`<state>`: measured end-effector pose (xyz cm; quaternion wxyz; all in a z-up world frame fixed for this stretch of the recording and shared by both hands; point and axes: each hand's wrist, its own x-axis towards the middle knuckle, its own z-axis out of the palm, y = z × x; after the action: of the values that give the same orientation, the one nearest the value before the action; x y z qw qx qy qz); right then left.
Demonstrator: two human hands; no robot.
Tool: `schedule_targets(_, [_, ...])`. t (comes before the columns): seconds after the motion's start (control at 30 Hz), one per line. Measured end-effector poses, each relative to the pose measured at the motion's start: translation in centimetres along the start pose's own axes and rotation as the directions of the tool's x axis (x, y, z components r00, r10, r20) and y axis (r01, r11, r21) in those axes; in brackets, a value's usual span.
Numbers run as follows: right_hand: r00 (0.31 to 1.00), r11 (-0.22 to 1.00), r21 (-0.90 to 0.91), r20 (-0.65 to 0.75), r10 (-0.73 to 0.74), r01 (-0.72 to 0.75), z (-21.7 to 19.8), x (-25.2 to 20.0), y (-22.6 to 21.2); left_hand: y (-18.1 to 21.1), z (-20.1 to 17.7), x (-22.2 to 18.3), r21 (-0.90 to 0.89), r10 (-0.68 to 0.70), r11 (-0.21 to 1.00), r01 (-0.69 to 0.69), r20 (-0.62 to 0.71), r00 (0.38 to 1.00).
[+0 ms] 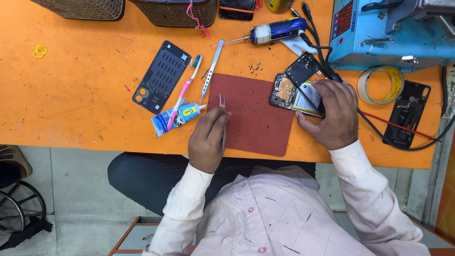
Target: The person disassembles and cleans internal mobile phone components using a toothbrush and tweezers before reassembling the device housing.
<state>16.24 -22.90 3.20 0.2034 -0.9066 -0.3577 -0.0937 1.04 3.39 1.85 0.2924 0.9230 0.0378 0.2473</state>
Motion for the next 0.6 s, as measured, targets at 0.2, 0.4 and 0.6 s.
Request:
schedule_targets(0.2, [0.999, 1.0, 0.001, -0.04, 0.009, -0.009, 0.5, 0.0, 0.0, -1.9, 1.3, 1.8, 0.266, 0.157, 0.947, -0.18, 0.106, 0.982])
schedule_targets(0.4, [0.995, 0.999, -0.029, -0.094, 0.043, -0.046, 0.7, 0.1, -0.4, -1.5, 0.7, 4.0, 0.391, 0.14, 0.896, -0.209, 0.199, 0.97])
schedule_targets(0.6, [0.997, 0.999, -0.037, -0.079, 0.003, -0.006, -0.4, -0.2, -0.9, 0.1, -1.0, 10.3, 0.324, 0.252, 0.912, -0.252, 0.041, 0.967])
